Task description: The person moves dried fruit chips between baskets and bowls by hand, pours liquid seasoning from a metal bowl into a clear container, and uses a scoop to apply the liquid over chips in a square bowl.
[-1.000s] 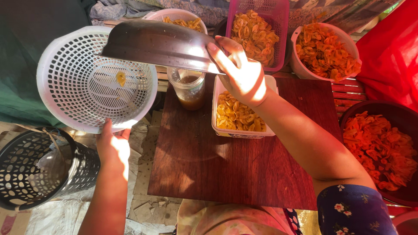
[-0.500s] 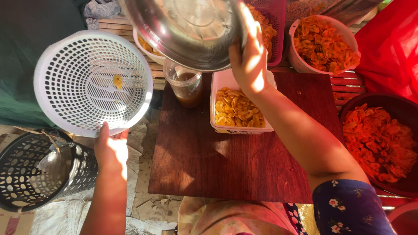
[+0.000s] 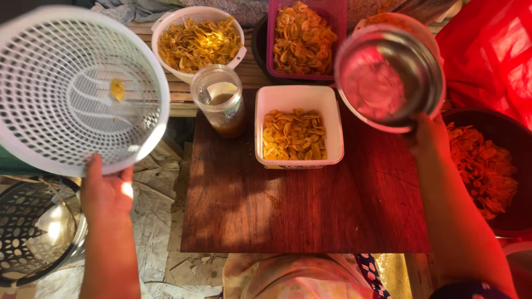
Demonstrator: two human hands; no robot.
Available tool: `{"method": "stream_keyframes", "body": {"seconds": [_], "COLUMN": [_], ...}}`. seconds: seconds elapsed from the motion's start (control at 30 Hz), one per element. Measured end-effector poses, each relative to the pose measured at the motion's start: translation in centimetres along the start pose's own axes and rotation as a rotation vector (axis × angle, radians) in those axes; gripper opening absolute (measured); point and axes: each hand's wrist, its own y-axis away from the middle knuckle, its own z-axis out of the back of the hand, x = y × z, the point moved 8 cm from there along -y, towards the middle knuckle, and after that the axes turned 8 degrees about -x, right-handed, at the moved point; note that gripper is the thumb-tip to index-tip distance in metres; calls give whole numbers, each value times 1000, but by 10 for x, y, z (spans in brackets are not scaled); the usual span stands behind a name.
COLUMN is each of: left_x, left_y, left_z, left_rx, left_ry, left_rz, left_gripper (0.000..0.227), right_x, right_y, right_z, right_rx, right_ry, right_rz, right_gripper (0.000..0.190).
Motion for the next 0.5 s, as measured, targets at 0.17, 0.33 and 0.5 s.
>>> {"method": "stream_keyframes", "body": {"seconds": [0.17,0.33,0.5], "left_x": [-17,19,112], "left_y": [10,51,129], "left_z": [-97,-189,-292], "left_rx": [237,187,594], "left_ry": [141,-292,-66], "left_rz": [-10,91,175], "left_gripper": [45,39,29], "right_x": [-30,-30,113], "right_y": [21,46,86], "right_z": [94,77,-12], "right_rx": [-151,-74,-252], "right_ry": [200,456,1438], "right_rz": [-69,-124,1024], "right_gripper": [43,47,81]}}
